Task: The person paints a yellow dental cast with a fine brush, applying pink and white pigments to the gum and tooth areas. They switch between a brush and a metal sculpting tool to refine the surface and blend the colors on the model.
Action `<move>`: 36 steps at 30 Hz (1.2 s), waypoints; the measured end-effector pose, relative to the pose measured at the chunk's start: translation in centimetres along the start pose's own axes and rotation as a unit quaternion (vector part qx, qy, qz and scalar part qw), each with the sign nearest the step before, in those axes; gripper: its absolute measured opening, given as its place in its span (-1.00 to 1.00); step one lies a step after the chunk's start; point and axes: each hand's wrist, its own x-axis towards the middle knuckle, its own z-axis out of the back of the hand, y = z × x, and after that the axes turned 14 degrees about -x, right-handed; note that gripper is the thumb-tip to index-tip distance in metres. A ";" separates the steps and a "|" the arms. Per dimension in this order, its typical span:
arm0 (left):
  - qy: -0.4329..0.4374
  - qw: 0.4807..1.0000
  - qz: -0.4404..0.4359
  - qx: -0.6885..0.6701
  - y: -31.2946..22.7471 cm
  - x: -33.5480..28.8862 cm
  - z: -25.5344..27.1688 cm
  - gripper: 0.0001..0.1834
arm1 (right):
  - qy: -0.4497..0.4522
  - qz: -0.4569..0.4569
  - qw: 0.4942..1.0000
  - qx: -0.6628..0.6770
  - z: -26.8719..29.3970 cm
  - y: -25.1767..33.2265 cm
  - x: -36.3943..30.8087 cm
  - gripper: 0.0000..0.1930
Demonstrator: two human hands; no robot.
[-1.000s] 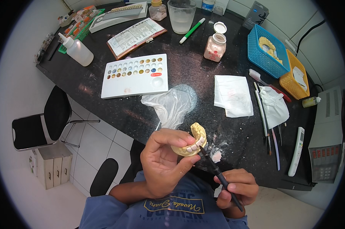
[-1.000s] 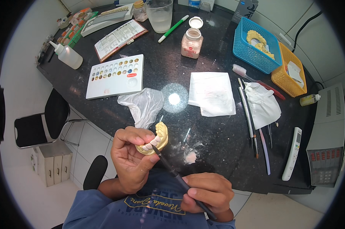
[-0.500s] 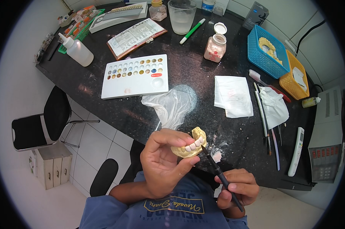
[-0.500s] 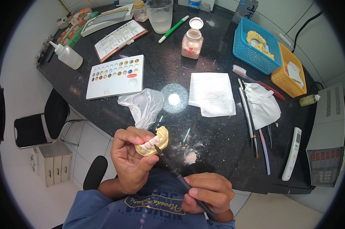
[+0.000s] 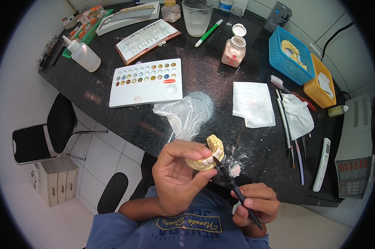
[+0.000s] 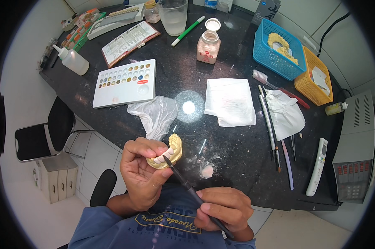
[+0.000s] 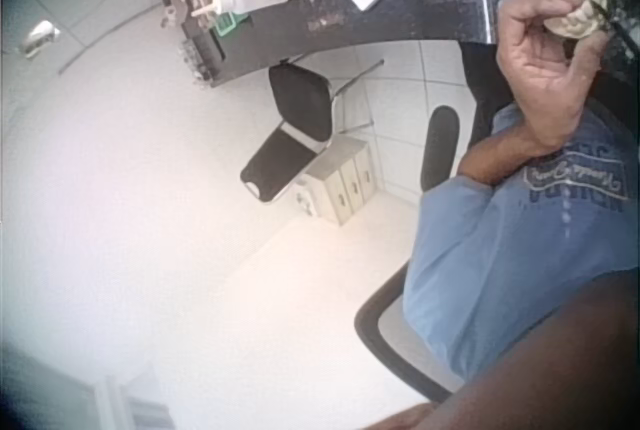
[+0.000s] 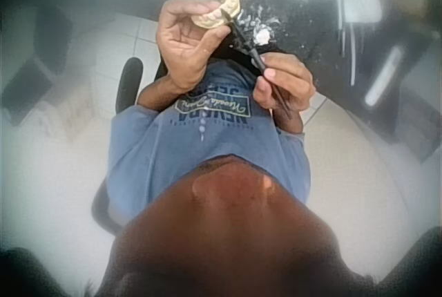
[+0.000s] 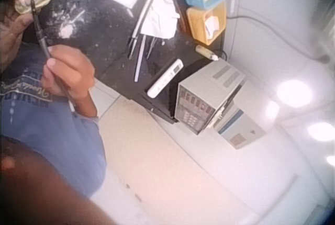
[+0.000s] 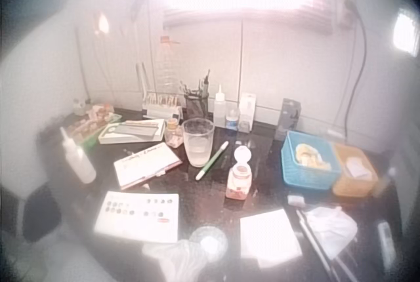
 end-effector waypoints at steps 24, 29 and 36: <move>0.015 0.998 0.030 0.062 -0.5 0.3 0.3 -0.58 | 0.021 0.027 0.999 -0.042 0.3 0.1 0.7 -0.68; 0.020 0.997 0.029 0.065 -0.4 0.2 0.3 -0.58 | 0.025 0.026 0.999 -0.041 0.3 0.1 0.8 -0.69; 0.020 0.997 0.027 0.065 -0.5 0.2 0.2 -0.59 | 0.026 0.027 0.998 -0.044 0.2 0.1 0.8 -0.69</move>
